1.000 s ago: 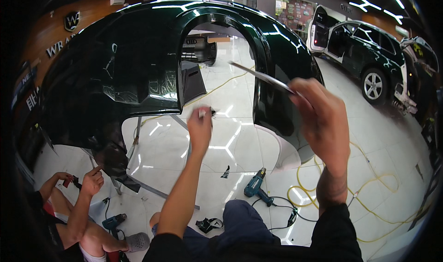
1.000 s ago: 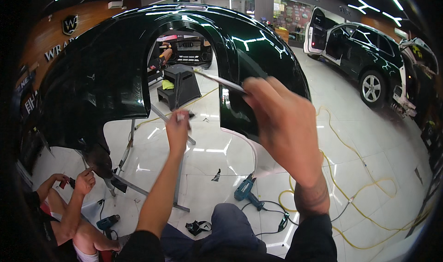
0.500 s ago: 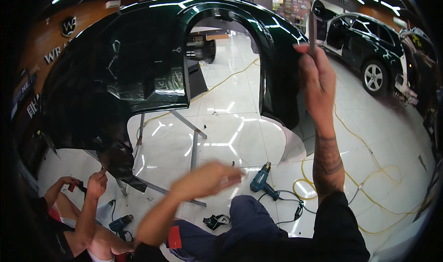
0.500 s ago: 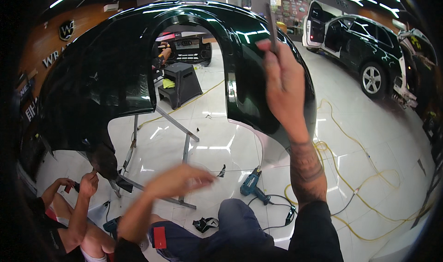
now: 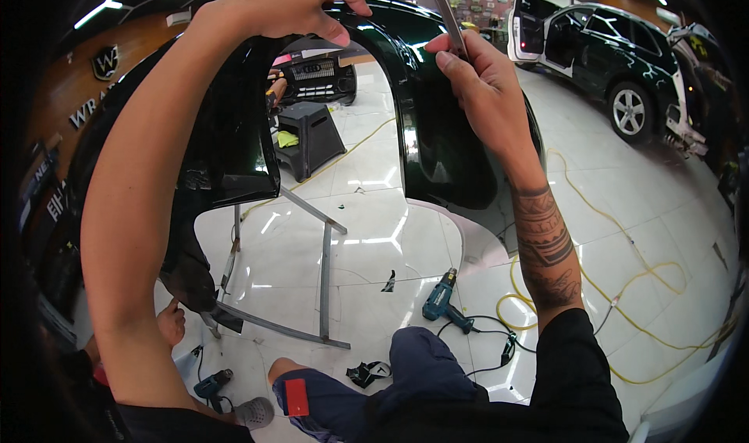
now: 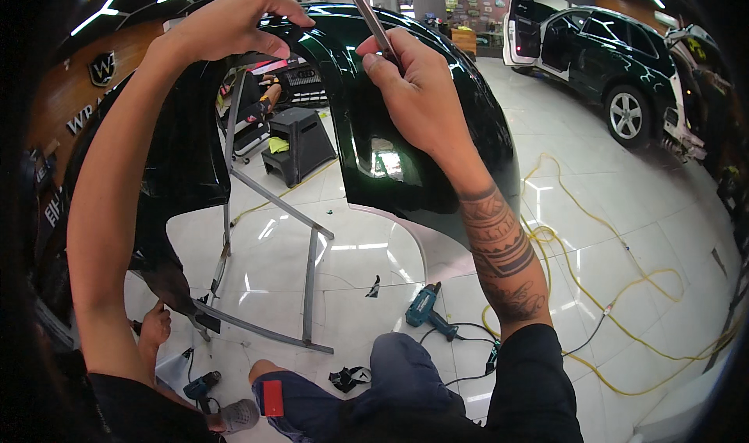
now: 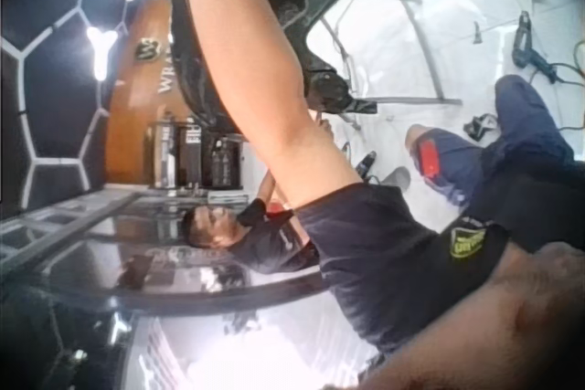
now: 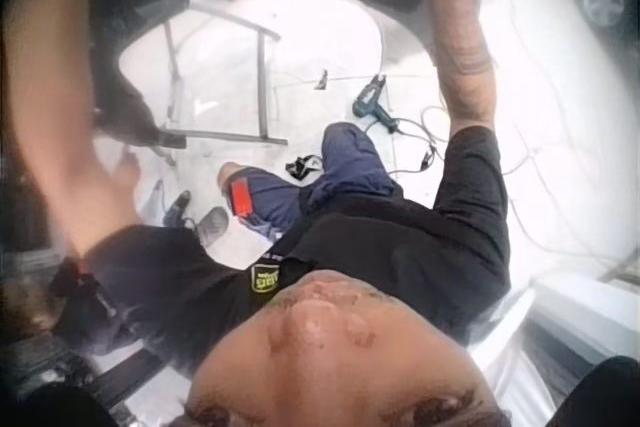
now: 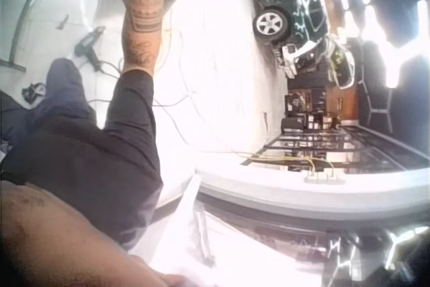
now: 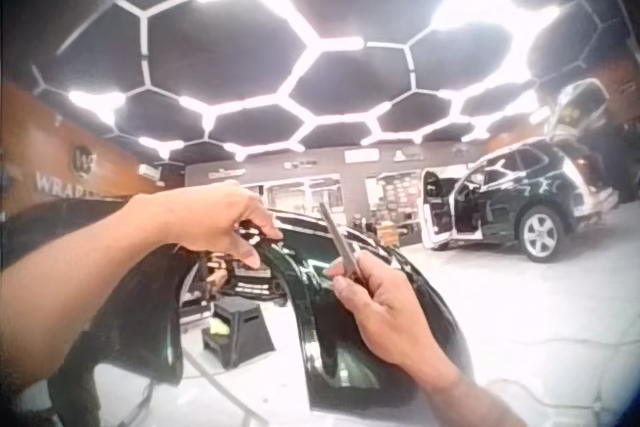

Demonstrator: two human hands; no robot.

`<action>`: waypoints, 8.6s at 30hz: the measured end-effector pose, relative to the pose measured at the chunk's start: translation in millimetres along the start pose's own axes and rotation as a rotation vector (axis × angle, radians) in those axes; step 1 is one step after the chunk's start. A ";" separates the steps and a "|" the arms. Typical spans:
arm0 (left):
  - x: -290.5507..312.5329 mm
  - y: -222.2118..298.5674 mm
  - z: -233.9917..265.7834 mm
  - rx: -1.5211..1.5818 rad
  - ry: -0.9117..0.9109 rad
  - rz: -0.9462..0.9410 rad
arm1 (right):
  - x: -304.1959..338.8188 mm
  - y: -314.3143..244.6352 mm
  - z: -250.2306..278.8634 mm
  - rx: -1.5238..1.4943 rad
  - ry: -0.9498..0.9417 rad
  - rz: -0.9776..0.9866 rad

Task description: The person applies a dark vinyl wrap to a car bumper using a heat gun to soften the material and a squeegee to smooth it out. They trim excess wrap with a knife and tuck edges into crevices.

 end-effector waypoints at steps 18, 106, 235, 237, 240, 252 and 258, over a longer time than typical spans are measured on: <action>20.5 -19.1 -10.6 -0.231 0.254 -0.042 | 11.4 3.5 14.0 -0.040 -0.073 -0.063; -13.6 23.7 -148.1 2.401 1.470 0.220 | 318.5 -130.4 146.7 -0.002 0.692 -0.547; 70.0 226.5 -235.2 1.471 1.036 1.226 | 325.8 237.4 201.5 -0.212 0.299 -0.723; 82.5 221.5 -234.6 1.410 1.010 1.227 | 358.1 244.5 185.4 -0.284 0.226 -0.926; 92.8 222.1 -228.2 1.381 1.041 1.242 | 394.8 245.8 141.4 -0.577 0.042 -1.151; 421.6 295.7 -219.8 0.657 0.783 2.040 | 523.1 205.3 31.2 -0.427 -0.812 -0.930; 654.0 465.3 -257.7 0.565 0.352 2.808 | 533.2 134.5 -39.6 -0.301 -1.191 -0.416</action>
Point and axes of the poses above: each hand's wrist, its own x-axis away from the middle knuckle, its own z-axis out of the back of the hand, y = z × x, the point moved 6 cm from there along -x, towards the middle knuckle, and after that the axes turned 2 degrees about z, right-handed, at the moved point
